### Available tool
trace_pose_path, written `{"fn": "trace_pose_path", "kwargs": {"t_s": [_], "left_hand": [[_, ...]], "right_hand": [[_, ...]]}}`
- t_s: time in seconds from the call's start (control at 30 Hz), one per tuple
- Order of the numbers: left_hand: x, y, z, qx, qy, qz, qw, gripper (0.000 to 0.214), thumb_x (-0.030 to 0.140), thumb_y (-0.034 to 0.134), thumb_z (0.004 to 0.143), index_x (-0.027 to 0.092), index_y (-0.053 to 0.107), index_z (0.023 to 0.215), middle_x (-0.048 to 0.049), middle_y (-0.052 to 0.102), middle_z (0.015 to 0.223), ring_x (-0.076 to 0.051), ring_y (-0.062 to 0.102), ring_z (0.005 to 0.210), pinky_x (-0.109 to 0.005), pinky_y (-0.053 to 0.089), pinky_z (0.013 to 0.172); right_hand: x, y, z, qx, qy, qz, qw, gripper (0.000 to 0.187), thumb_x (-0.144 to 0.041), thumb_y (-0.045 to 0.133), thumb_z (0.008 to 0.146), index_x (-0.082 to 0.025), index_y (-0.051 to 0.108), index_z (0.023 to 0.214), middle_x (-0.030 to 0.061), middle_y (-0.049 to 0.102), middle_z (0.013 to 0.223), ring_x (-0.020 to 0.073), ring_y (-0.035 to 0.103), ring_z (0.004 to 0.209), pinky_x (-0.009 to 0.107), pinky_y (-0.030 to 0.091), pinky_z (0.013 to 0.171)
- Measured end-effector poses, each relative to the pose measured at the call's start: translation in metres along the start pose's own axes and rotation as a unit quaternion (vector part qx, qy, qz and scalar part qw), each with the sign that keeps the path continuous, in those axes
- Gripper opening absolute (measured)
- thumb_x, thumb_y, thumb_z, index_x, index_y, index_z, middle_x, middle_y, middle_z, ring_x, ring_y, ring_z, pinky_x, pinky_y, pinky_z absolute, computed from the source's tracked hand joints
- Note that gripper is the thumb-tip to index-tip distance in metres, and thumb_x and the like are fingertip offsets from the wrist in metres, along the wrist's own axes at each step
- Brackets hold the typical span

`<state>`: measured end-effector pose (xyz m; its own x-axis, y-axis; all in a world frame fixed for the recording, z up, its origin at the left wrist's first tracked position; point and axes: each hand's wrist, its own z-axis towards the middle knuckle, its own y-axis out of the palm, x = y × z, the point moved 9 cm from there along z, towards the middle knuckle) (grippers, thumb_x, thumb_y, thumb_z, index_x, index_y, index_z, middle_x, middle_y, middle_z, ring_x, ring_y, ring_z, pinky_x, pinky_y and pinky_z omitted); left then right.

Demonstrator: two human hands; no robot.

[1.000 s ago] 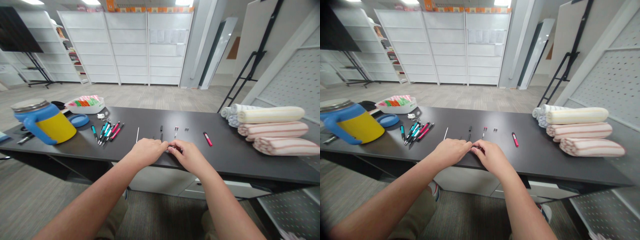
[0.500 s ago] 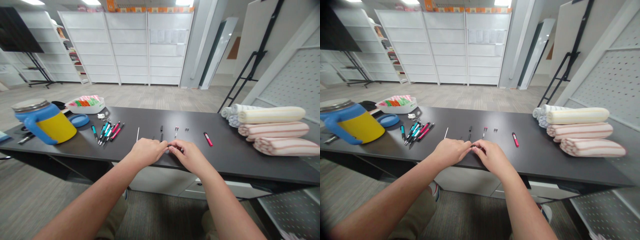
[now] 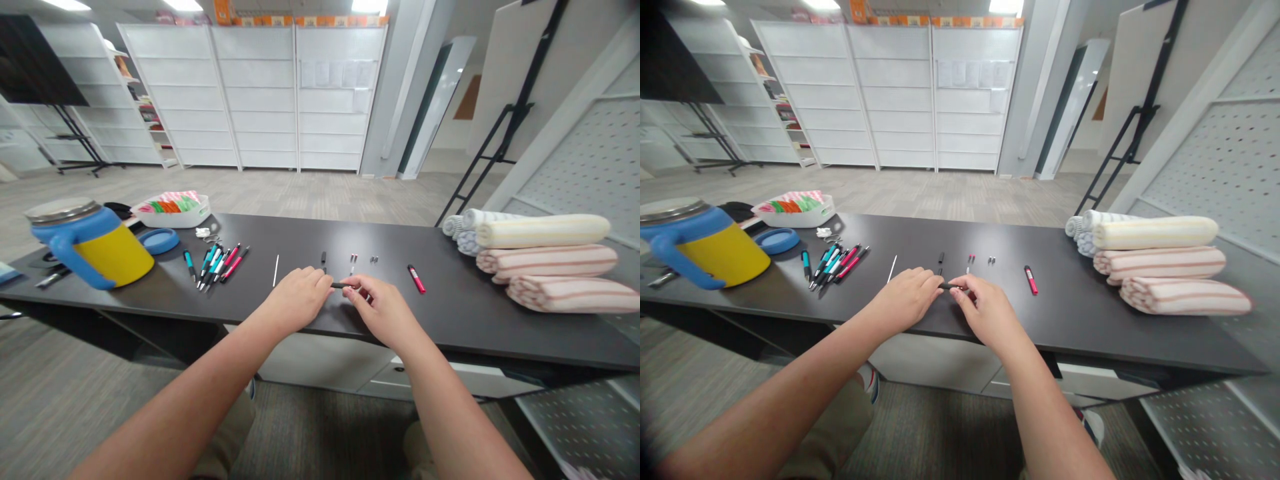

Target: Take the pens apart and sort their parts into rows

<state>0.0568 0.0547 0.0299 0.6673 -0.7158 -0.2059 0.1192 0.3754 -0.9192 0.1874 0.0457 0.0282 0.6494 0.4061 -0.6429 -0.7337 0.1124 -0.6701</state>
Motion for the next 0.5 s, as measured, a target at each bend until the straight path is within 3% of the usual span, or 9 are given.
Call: {"fn": "trace_pose_path", "kwargs": {"t_s": [0.2, 0.5], "left_hand": [[0.0025, -0.0023, 0.0005, -0.012, 0.014, -0.004, 1.0, 0.028, 0.027, 0.037, 0.108, 0.016, 0.06, 0.12, -0.0108, 0.066, 0.106, -0.027, 0.059, 0.099, -0.04, 0.045, 0.085], [0.0012, 0.0021, 0.0012, -0.027, -0.002, -0.021, 0.999, 0.028, 0.03, 0.036, 0.108, 0.017, 0.06, 0.114, -0.0102, 0.065, 0.102, -0.026, 0.06, 0.096, -0.038, 0.045, 0.083]], "right_hand": [[-0.0007, 0.0017, -0.0009, -0.007, -0.006, -0.005, 1.0, 0.022, -0.032, 0.057, 0.099, -0.025, 0.073, 0.112, 0.0026, 0.074, 0.089, 0.0171, 0.065, 0.071, 0.03, 0.048, 0.072], [0.0004, 0.0034, -0.0015, -0.011, -0.001, 0.002, 1.0, 0.022, -0.033, 0.059, 0.097, -0.024, 0.072, 0.112, 0.0013, 0.073, 0.081, 0.0165, 0.063, 0.066, 0.029, 0.047, 0.067]]}}
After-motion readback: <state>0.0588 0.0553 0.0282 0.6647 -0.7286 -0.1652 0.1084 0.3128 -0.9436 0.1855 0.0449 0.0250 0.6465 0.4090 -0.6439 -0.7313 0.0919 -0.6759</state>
